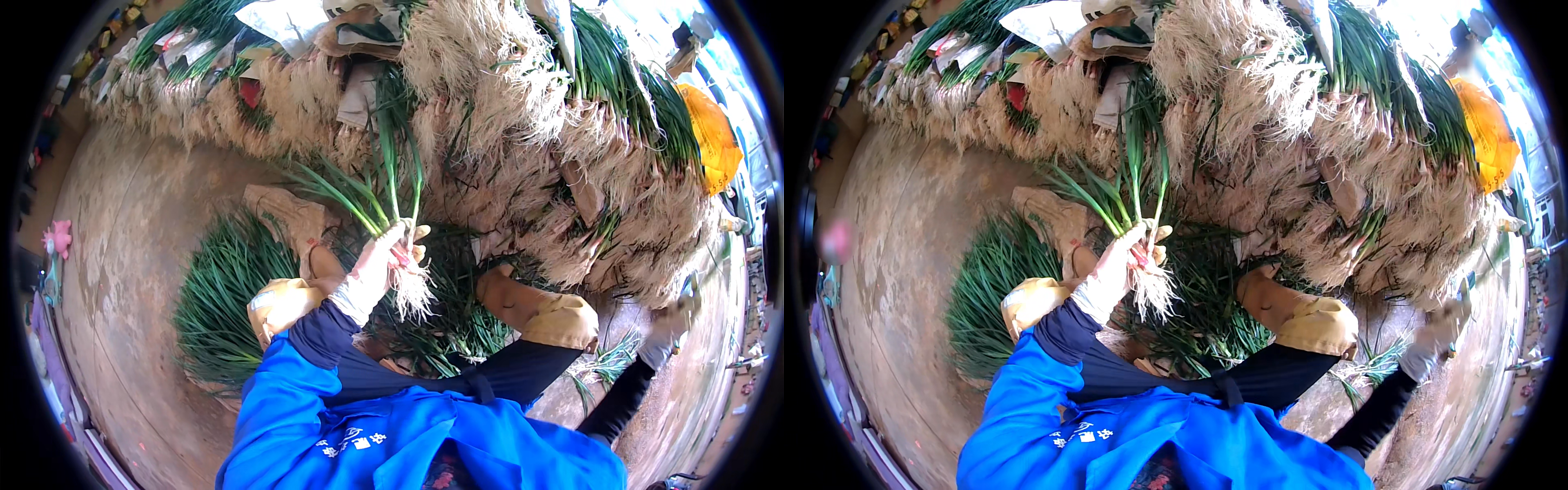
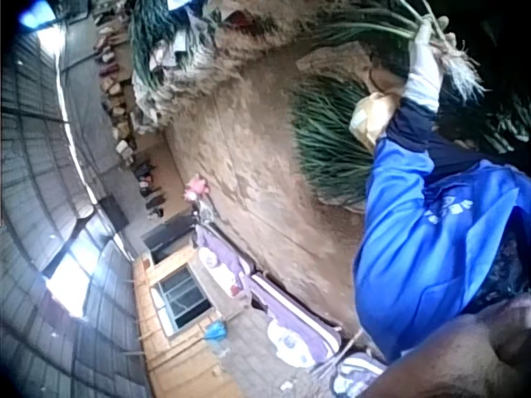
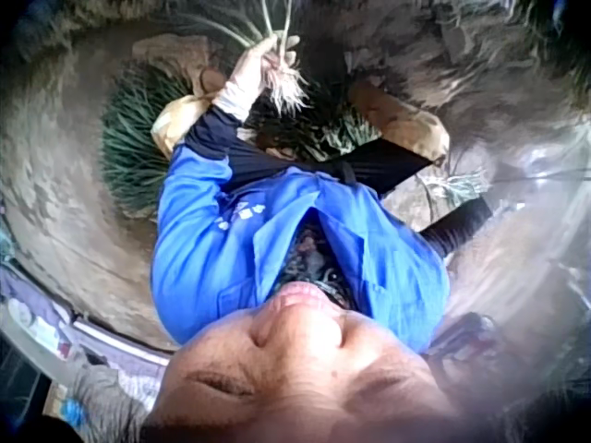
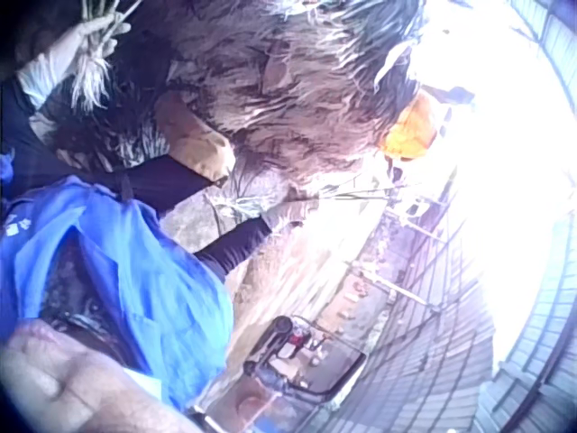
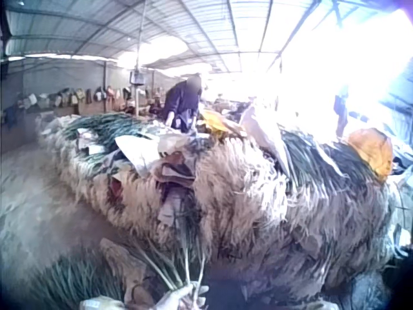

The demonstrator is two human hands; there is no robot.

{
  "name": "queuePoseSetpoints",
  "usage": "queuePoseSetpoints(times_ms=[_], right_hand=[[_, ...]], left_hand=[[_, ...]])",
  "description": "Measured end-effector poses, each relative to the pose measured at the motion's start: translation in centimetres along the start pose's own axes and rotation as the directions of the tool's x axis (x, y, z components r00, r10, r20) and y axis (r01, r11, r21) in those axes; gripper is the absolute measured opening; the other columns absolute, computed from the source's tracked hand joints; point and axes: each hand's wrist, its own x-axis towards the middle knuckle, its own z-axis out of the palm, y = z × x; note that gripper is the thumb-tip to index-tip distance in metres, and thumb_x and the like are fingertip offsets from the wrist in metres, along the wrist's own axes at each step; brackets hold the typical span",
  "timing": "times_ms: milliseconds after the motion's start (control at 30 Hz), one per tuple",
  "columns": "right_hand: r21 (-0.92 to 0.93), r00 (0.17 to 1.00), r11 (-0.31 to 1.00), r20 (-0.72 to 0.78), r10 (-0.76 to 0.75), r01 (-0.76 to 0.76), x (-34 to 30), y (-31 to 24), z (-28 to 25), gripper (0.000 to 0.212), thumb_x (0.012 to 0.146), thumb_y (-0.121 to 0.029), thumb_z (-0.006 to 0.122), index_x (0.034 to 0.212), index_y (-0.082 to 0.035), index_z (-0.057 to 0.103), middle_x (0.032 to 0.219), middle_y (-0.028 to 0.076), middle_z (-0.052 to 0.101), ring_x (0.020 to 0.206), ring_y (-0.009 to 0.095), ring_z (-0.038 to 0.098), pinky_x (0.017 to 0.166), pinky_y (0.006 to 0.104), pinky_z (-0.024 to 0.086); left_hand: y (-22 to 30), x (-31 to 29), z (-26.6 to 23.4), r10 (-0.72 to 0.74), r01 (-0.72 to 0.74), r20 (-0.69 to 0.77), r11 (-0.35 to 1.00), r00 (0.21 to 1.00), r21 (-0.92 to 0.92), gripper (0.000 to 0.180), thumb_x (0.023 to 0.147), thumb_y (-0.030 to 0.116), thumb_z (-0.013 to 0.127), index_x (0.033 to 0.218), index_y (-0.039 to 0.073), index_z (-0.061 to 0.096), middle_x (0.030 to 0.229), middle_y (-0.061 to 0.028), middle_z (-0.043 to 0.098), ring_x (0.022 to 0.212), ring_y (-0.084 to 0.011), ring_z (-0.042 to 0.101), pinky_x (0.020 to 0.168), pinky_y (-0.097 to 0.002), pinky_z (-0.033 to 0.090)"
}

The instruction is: The person cleans and sorts bunches of green onions by hand, removing outer layers and placing them into piles.

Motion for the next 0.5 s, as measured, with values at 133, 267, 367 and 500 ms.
queuePoseSetpoints(times_ms=[133, 267, 367, 500], right_hand=[[-0.944, 0.997, 0.33, -0.001, 0.077, -0.026, -1.5, 13.4, -11.1, 0.04, 0.09, -0.017, 0.054, 0.124, 0.004, 0.049, 0.12, 0.014, 0.059, 0.105, 0.024, 0.06, 0.09, 0.0296, 0.047], [-0.182, 0.874, 0.942, 0.454, -0.174, 0.282, -7.3, -9.2, 7.7, 0.035, 0.088, -0.027, 0.055, 0.108, 0.002, 0.054, 0.107, 0.016, 0.061, 0.097, 0.028, 0.061, 0.084, 0.0339, 0.048], [0.249, 0.493, 0.957, 0.821, -0.289, 0.148, -13.9, -21.3, 19.2, 0.036, 0.086, -0.035, 0.055, 0.097, 0.0, 0.058, 0.097, 0.018, 0.062, 0.09, 0.031, 0.062, 0.079, 0.0372, 0.049], [0.146, 0.29, 0.882, 0.91, -0.298, 0.448, -20.0, -25.6, 29.0, 0.043, 0.084, -0.045, 0.054, 0.081, -0.003, 0.062, 0.075, 0.019, 0.064, 0.071, 0.035, 0.064, 0.065, 0.042, 0.051]], left_hand=[[-0.8, 1.2, 1.0, -0.012, 0.013, -0.01, 0.987, 1.0, 0.16, 0.026, 0.091, 0.022, 0.057, 0.112, 0.006, 0.058, 0.103, -0.0098, 0.065, 0.082, -0.0179, 0.063, 0.073, -0.0328, 0.054], [-1.5, 1.0, -0.1, 0.054, -0.046, -0.033, 0.977, 0.998, 0.206, 0.021, 0.089, 0.018, 0.06, 0.105, 0.004, 0.061, 0.094, -0.009, 0.067, 0.079, -0.018, 0.064, 0.072, -0.0327, 0.054], [-2.4, 1.5, -0.5, 0.123, -0.071, -0.091, 0.896, 0.988, 0.439, 0.012, 0.086, 0.018, 0.063, 0.087, 0.006, 0.063, 0.073, -0.0052, 0.064, 0.063, -0.0137, 0.061, 0.058, -0.0259, 0.049], [-2.7, 1.7, 1.1, 0.103, -0.049, -0.059, 0.808, 0.993, 0.587, 0.015, 0.084, 0.015, 0.06, 0.073, 0.004, 0.06, 0.06, -0.004, 0.058, 0.048, -0.0115, 0.053, 0.043, -0.0221, 0.039]])
